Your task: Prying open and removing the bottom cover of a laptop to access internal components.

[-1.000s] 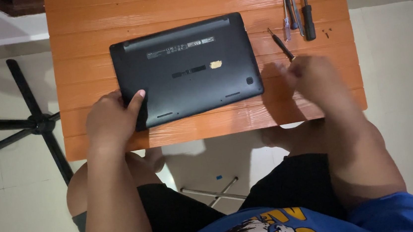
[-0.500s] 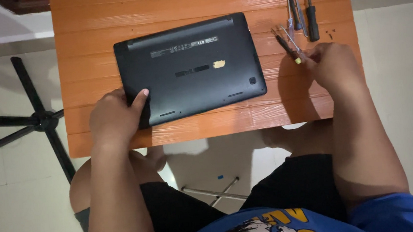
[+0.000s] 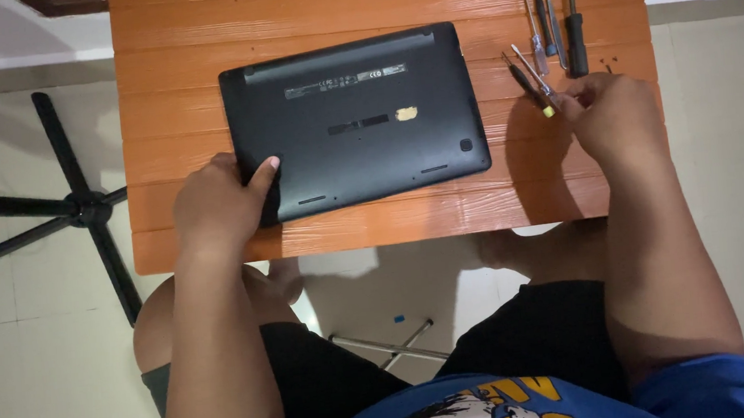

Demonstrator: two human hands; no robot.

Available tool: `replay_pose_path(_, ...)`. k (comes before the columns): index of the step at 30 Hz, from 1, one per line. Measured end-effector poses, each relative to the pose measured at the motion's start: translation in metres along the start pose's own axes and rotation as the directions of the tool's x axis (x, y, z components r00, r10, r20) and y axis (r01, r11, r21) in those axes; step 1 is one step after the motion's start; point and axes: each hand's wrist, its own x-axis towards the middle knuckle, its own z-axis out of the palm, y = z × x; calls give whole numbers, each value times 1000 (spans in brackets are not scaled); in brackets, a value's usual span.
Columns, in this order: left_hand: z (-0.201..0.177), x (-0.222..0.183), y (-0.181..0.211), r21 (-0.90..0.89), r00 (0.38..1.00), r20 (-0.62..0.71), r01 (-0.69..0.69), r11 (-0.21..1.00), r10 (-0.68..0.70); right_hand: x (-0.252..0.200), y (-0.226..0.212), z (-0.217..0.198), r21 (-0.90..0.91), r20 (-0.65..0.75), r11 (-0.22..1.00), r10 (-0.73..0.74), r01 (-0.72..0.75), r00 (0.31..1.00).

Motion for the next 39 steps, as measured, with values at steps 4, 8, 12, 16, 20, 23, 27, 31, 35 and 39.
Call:
replay_pose_path(4, -4, -4, 3, -4, 1000, 1, 2, 1000, -2, 25, 35, 40, 47, -40, 980, -194, 195, 980)
replay_pose_path(8, -14, -15, 10, -147, 999, -42, -27, 989, 21, 10, 16, 66, 10, -66, 884, -466, 467, 882)
replay_pose_path(12, -10, -10, 6, -139, 998, -44, -40, 989, 34, -9, -6, 72, 105, 15, 891, -446, 442, 895)
replay_pose_path(16, -13, -14, 9, -172, 997, -66, -55, 984, 45, -9, -5, 75, 144, 22, 887, -447, 439, 895)
replay_pose_path(20, -10, -11, 6, -140, 997, -70, -50, 989, 40, -15, -10, 73, 263, 66, 895, -389, 361, 919)
replay_pose_path(23, -12, -11, 5, -159, 996, -71, -63, 985, 53, -12, -9, 77, 334, 74, 883, -373, 330, 925)
replay_pose_path(27, 0, -2, -2, -255, 993, -115, -57, 965, 28, -15, -12, 77, 270, 43, 891, -389, 364, 920)
replay_pose_path(31, 5, 2, -7, -240, 983, -166, -119, 963, 80, -19, -13, 84, 219, 42, 908, -374, 357, 926)
replay_pose_path(35, 10, 6, -9, -426, 987, -152, -106, 899, 44, -21, -13, 86, 303, 16, 899, -336, 316, 942)
replay_pose_path(39, 5, 4, -6, -543, 992, -125, -98, 834, 35, -14, -2, 93, 364, 38, 901, -268, 236, 963)
